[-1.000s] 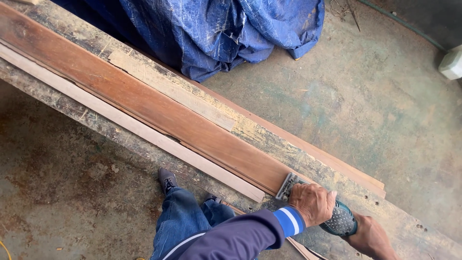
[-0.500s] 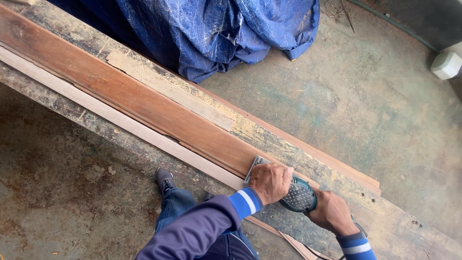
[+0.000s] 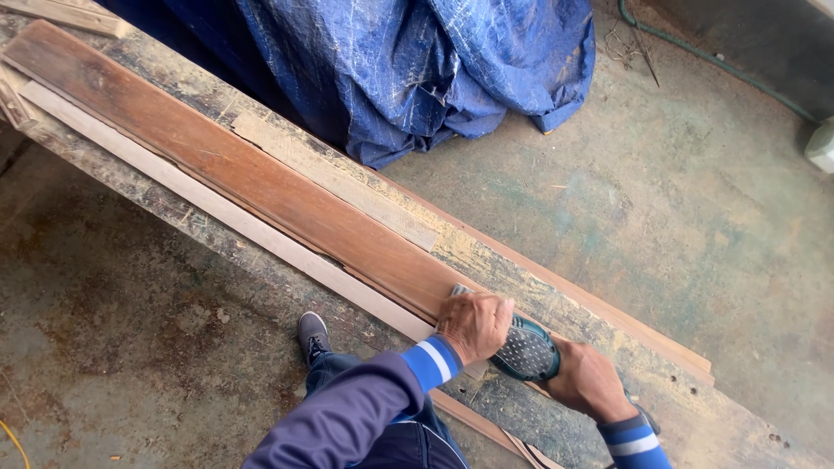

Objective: Sanding a long wooden plank using an electric orbital sander.

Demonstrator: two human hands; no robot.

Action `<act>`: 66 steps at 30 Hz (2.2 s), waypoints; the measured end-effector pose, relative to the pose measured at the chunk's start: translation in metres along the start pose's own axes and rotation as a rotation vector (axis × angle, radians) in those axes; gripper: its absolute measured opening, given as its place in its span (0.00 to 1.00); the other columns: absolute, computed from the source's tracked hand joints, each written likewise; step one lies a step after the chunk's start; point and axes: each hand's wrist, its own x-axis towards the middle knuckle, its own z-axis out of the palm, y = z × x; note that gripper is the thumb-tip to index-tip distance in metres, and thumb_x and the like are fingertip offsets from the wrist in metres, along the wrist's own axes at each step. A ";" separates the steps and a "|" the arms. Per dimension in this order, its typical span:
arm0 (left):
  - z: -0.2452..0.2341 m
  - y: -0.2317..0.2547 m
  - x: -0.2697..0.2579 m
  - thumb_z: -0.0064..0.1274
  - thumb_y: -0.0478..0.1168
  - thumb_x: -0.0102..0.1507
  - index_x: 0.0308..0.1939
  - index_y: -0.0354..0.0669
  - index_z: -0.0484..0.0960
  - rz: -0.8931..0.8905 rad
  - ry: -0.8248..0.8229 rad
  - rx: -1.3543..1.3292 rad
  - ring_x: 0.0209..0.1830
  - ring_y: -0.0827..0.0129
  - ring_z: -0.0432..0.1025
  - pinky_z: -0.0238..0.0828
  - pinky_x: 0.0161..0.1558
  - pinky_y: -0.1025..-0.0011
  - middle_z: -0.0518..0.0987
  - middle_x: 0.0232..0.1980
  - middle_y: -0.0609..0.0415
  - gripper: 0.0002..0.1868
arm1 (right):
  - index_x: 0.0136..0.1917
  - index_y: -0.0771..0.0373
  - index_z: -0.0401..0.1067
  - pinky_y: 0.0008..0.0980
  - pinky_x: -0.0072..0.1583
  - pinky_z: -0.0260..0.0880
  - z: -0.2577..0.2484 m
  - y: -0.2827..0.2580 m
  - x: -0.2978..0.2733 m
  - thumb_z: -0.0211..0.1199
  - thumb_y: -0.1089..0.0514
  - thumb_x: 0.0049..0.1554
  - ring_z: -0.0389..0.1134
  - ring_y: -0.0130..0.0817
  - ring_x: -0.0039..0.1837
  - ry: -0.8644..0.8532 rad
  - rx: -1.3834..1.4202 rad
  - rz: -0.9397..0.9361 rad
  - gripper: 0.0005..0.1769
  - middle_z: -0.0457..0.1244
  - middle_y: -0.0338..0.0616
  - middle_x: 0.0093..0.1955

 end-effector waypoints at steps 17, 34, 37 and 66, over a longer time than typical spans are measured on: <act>0.106 0.053 0.014 0.38 0.48 0.71 0.25 0.39 0.82 -0.037 -0.132 -0.124 0.24 0.52 0.77 0.74 0.33 0.57 0.80 0.27 0.39 0.27 | 0.48 0.56 0.81 0.42 0.57 0.78 0.030 0.150 -0.002 0.79 0.41 0.39 0.79 0.44 0.51 -0.080 0.009 0.262 0.27 0.76 0.49 0.44; -0.034 -0.033 0.042 0.40 0.49 0.69 0.27 0.40 0.83 -0.091 0.025 -0.025 0.32 0.45 0.78 0.75 0.41 0.53 0.82 0.32 0.39 0.24 | 0.47 0.57 0.80 0.45 0.54 0.76 -0.016 -0.025 0.068 0.77 0.40 0.40 0.76 0.49 0.50 -0.030 -0.036 0.036 0.27 0.73 0.52 0.44; -0.062 -0.058 0.051 0.39 0.49 0.69 0.26 0.41 0.83 -0.067 0.040 0.000 0.35 0.46 0.79 0.75 0.42 0.53 0.82 0.33 0.40 0.24 | 0.48 0.57 0.79 0.46 0.54 0.75 -0.023 -0.064 0.082 0.77 0.41 0.40 0.75 0.50 0.51 -0.011 -0.057 0.001 0.27 0.73 0.52 0.45; -0.428 -0.375 0.108 0.34 0.55 0.75 0.17 0.39 0.72 -0.183 -0.164 0.316 0.16 0.54 0.61 0.54 0.23 0.57 0.66 0.15 0.46 0.36 | 0.41 0.63 0.79 0.48 0.53 0.75 -0.030 -0.484 0.204 0.67 0.43 0.46 0.74 0.53 0.46 0.147 0.157 -0.183 0.21 0.70 0.60 0.40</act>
